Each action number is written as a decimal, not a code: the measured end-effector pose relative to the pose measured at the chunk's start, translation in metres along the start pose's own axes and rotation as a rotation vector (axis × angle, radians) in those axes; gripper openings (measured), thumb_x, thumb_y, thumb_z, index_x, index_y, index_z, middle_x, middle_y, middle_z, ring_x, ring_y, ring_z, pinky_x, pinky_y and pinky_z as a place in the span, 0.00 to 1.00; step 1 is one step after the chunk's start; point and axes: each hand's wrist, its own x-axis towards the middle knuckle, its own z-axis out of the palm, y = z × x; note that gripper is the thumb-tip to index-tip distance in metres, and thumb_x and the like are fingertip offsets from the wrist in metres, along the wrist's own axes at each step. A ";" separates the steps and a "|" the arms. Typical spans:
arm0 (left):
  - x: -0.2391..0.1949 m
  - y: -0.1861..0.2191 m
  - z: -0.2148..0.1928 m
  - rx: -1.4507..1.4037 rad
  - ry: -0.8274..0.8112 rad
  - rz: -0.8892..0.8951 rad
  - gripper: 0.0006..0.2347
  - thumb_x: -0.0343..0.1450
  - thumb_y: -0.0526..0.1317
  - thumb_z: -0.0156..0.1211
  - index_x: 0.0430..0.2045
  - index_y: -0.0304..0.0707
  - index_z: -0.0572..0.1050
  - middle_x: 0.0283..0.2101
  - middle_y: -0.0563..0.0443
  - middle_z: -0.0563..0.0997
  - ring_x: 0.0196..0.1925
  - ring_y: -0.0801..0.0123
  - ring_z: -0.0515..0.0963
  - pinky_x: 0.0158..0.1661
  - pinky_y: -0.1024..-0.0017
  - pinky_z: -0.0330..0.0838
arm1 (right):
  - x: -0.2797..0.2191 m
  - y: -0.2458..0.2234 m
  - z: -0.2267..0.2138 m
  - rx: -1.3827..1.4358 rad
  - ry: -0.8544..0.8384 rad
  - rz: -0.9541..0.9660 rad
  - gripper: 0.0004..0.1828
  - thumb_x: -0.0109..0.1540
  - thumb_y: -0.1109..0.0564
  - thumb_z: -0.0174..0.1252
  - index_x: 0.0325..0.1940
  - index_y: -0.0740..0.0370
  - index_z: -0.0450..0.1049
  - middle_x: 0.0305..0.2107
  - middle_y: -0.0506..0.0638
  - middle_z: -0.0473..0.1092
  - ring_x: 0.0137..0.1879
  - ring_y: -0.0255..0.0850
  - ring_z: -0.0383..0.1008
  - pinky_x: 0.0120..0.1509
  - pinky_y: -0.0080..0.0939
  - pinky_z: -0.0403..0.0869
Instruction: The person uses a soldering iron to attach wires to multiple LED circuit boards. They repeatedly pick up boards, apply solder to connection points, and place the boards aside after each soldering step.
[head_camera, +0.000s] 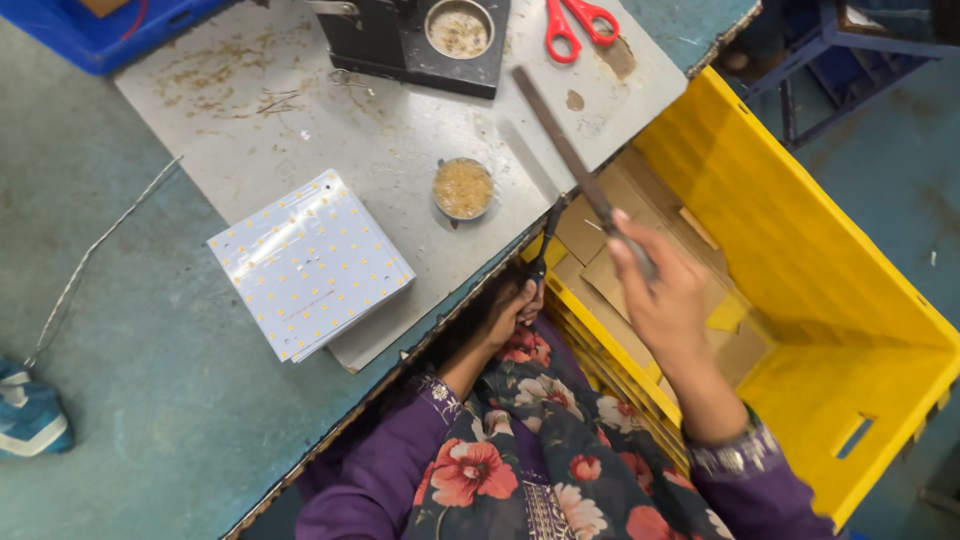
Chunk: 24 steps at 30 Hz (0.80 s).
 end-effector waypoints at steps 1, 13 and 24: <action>-0.002 -0.002 -0.003 -0.005 -0.004 0.000 0.16 0.79 0.54 0.48 0.34 0.40 0.67 0.23 0.62 0.61 0.22 0.82 0.58 0.27 0.80 0.54 | -0.013 -0.002 -0.011 0.003 0.012 0.019 0.14 0.68 0.59 0.62 0.58 0.61 0.78 0.25 0.51 0.74 0.27 0.33 0.72 0.33 0.33 0.68; -0.002 -0.004 -0.004 -0.047 -0.038 0.013 0.16 0.79 0.54 0.49 0.34 0.40 0.67 0.24 0.62 0.61 0.23 0.82 0.58 0.28 0.80 0.55 | -0.042 0.005 0.006 0.045 -0.045 0.054 0.12 0.67 0.60 0.61 0.54 0.65 0.77 0.38 0.55 0.80 0.34 0.33 0.79 0.39 0.35 0.74; -0.017 0.002 0.031 0.428 0.292 0.069 0.28 0.78 0.54 0.47 0.68 0.35 0.56 0.31 0.59 0.68 0.34 0.77 0.67 0.38 0.78 0.67 | -0.036 0.052 -0.022 0.621 0.055 0.254 0.17 0.69 0.57 0.58 0.63 0.60 0.72 0.26 0.44 0.71 0.24 0.26 0.63 0.26 0.25 0.61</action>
